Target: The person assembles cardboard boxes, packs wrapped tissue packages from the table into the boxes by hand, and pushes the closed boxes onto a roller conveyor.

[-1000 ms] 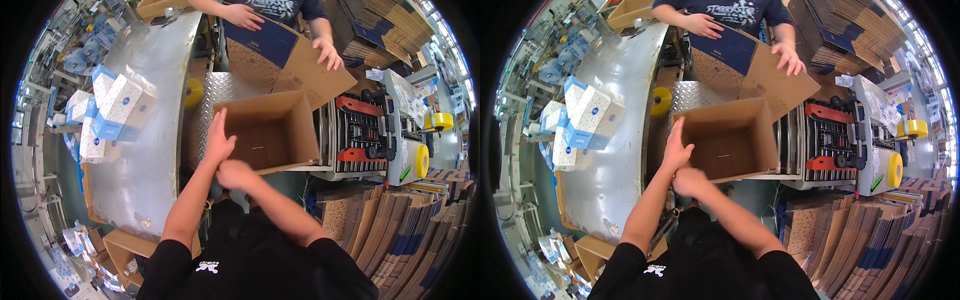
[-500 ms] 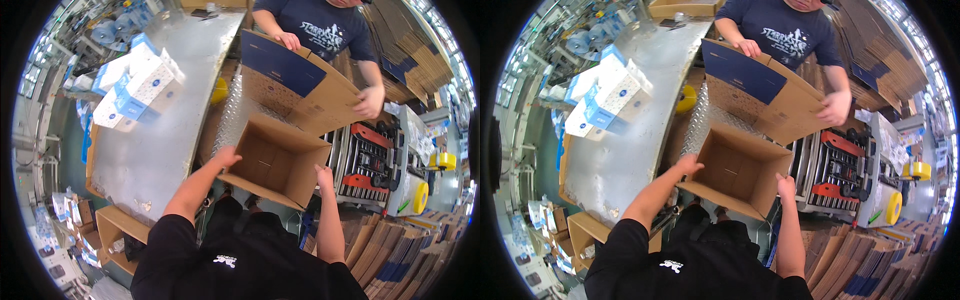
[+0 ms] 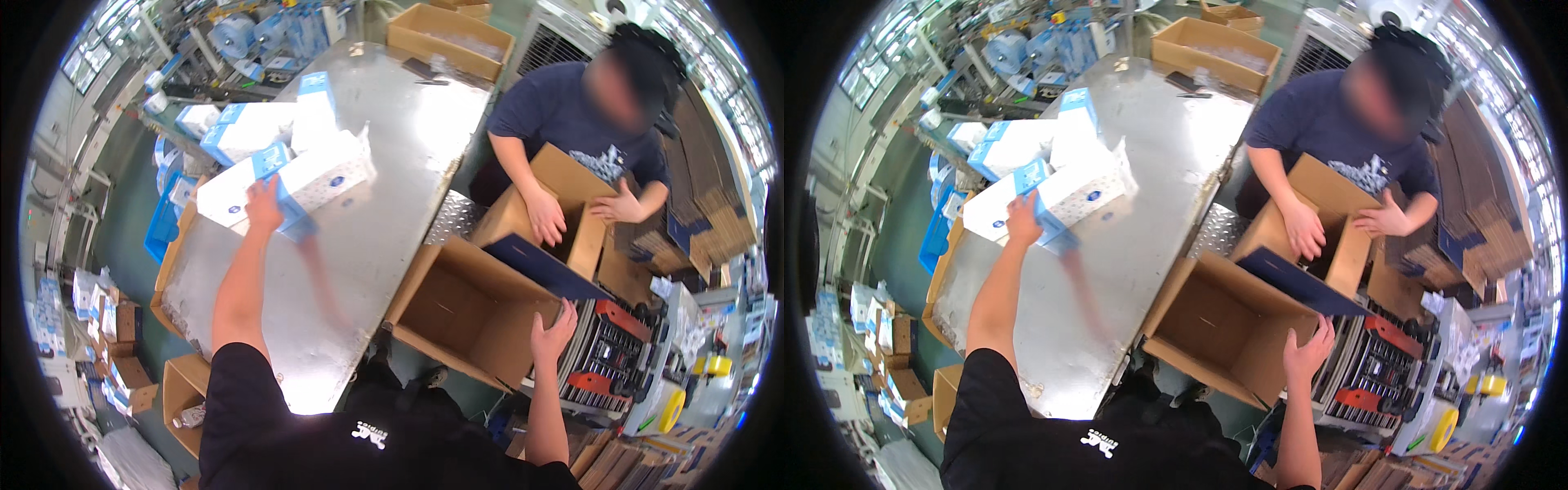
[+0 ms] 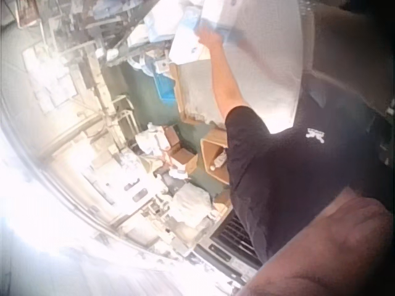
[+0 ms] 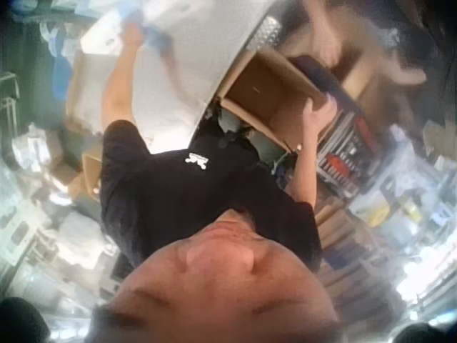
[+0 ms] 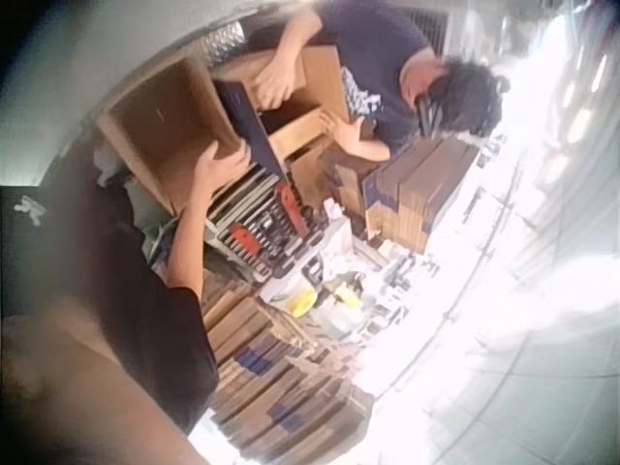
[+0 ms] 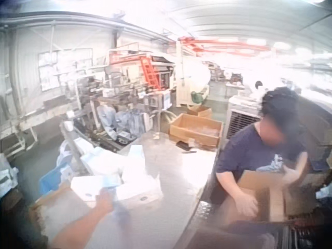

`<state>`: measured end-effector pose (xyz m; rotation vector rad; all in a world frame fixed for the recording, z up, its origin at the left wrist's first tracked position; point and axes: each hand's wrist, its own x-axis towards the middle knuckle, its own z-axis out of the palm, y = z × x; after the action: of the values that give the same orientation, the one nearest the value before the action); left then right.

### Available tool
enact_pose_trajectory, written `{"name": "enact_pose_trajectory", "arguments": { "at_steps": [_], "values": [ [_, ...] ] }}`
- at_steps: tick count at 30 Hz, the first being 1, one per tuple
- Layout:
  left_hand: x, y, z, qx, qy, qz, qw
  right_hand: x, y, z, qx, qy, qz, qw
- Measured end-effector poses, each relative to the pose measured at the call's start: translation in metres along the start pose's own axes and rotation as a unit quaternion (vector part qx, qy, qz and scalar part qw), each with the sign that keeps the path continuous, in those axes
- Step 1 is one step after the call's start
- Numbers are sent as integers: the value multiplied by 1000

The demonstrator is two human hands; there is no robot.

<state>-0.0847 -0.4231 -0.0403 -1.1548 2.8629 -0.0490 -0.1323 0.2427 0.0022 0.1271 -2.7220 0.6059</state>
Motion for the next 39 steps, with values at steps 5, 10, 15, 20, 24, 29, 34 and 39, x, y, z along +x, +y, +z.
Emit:
{"name": "enact_pose_trajectory", "arguments": {
  "at_steps": [5, 10, 15, 20, 24, 29, 34, 39],
  "values": [
    [38, -6, -29, -59, -89, 264, 959, 74, -193, 84, 166, -163, -235, 944],
    [105, -74, -41, 1, -56, 142, 988, 142, -348, 226, 61, -260, -368, 890],
    [60, -92, -8, -7, -30, 192, 981, 139, -400, 272, -75, -258, -444, 855],
    [-4, -120, -3, -166, 74, 110, 977, 130, -395, 238, -78, -295, -498, 812],
    [-52, -136, -9, -382, 78, 72, 918, 158, -339, 104, 163, -160, -438, 870],
    [-133, -91, -10, -627, -99, 57, 770, 145, -202, -51, 417, -274, -67, 864],
    [-192, 137, -57, -871, -451, 104, 163, 43, -45, -74, 358, -228, -61, 903],
    [-246, 237, -56, -793, -603, 16, 88, 10, 92, -130, 319, -18, 175, 931]
  ]
}}
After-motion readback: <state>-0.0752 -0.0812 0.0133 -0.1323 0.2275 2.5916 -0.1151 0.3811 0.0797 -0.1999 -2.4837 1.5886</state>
